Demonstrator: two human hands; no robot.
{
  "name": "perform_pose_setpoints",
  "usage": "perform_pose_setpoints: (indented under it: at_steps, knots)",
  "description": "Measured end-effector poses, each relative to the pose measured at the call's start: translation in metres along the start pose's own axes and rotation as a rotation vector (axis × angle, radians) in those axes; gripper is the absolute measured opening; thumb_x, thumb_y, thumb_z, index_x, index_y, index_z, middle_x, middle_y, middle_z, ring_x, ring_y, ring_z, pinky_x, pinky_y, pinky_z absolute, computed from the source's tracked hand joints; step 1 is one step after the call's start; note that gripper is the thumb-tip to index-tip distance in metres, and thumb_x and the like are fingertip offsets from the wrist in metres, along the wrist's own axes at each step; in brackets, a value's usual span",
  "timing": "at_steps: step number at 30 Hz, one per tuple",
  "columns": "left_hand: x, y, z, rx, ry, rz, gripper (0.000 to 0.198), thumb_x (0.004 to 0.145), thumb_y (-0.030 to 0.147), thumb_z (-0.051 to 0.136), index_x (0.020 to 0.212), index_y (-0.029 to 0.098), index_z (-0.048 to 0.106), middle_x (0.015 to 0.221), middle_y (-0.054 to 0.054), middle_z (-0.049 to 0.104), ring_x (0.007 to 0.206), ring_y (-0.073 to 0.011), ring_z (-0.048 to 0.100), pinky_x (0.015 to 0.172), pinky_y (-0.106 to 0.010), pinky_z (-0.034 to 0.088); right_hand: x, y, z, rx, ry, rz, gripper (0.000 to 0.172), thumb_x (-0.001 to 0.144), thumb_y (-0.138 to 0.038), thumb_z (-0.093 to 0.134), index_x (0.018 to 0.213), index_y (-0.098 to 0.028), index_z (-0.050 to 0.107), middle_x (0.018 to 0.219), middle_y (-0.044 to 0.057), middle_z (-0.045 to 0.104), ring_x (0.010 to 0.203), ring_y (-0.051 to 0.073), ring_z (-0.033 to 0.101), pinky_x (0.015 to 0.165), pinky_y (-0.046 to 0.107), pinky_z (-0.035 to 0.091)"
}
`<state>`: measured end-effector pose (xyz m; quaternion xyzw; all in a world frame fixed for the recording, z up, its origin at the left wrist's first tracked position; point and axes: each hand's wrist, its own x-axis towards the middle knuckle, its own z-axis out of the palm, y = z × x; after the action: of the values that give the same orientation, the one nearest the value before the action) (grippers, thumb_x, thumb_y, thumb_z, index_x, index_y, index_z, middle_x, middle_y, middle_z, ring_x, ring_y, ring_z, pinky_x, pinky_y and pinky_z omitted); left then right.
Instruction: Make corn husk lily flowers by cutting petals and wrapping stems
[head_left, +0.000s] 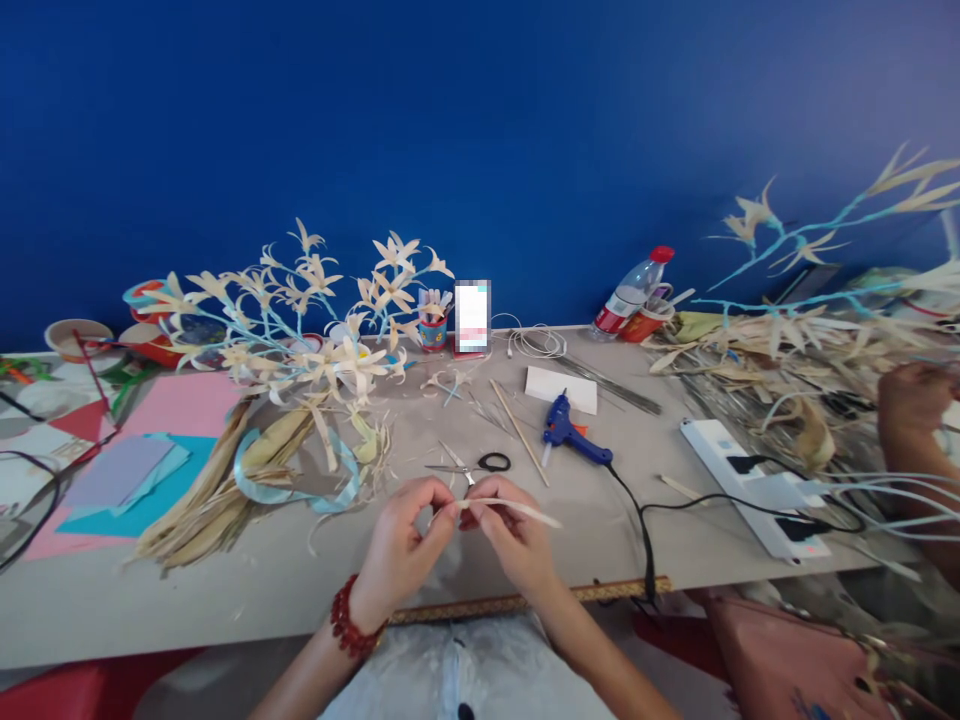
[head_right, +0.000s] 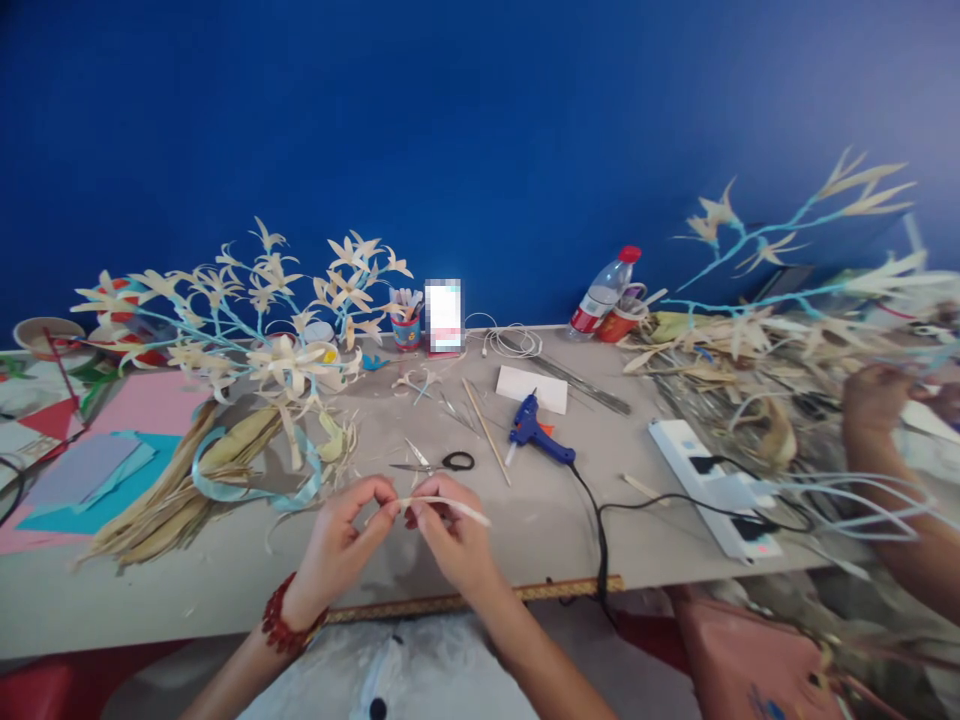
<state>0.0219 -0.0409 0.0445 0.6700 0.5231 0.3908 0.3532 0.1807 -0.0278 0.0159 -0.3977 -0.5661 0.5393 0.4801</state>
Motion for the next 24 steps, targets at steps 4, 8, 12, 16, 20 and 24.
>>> perform_pose_setpoints:
  at_steps: [4,8,12,16,20,24]
  knots:
    - [-0.001,0.000,-0.001,-0.056,-0.008,-0.036,0.020,0.088,0.026,0.047,0.071,0.018,0.055,0.069,0.000,0.057,0.067,-0.0146,0.054,0.064,-0.024,0.041,0.004,-0.001,-0.001,0.137,-0.030,0.062,0.014,0.083,-0.028,0.058,0.074,-0.017,0.061,0.063,0.000,0.063,0.058,0.013,0.061,0.055,0.023,0.051]
    - [0.001,0.001,-0.001,-0.086,-0.035,-0.036,0.020,0.089,0.024,0.047,0.071,0.018,0.054,0.068,0.000,0.056,0.066,-0.0139,0.053,0.064,-0.024,0.041,0.005,-0.002,0.001,0.205,-0.064,0.094,0.016,0.081,-0.030,0.061,0.072,-0.017,0.061,0.062,0.000,0.063,0.056,0.013,0.060,0.054,0.024,0.051]
    - [0.002,-0.001,-0.004,-0.084,-0.069,-0.045,0.019,0.088,0.026,0.048,0.073,0.018,0.056,0.069,0.000,0.057,0.067,-0.0145,0.054,0.065,-0.024,0.041,0.004,-0.004,-0.007,0.100,-0.066,0.089,0.021,0.085,-0.035,0.058,0.074,-0.017,0.060,0.064,0.001,0.063,0.057,0.014,0.060,0.054,0.024,0.050]
    - [0.000,-0.010,-0.006,-0.094,-0.071,-0.133,0.022,0.088,0.030,0.049,0.071,0.018,0.056,0.066,0.000,0.055,0.066,-0.0147,0.052,0.062,-0.023,0.041,0.019,-0.009,-0.041,-0.429,-0.226,-0.017,0.019,0.086,-0.036,0.060,0.091,-0.019,0.064,0.082,0.004,0.066,0.075,0.018,0.063,0.066,0.028,0.049]
    - [-0.002,-0.020,-0.004,-0.199,0.042,-0.192,0.022,0.087,0.033,0.051,0.074,0.018,0.060,0.065,0.001,0.054,0.064,-0.0134,0.051,0.060,-0.022,0.040,0.047,-0.005,-0.078,-1.216,-0.017,-0.100,0.015,0.087,-0.028,0.057,0.089,-0.018,0.067,0.096,0.011,0.066,0.092,0.026,0.057,0.084,0.038,0.042]
    - [-0.001,-0.025,-0.001,-0.269,0.053,-0.216,0.020,0.086,0.035,0.055,0.080,0.018,0.063,0.064,0.002,0.053,0.060,-0.0120,0.048,0.057,-0.021,0.038,0.066,0.013,-0.087,-1.475,0.032,0.038,0.012,0.083,-0.019,0.057,0.090,-0.015,0.065,0.087,0.014,0.066,0.089,0.029,0.058,0.077,0.036,0.041]
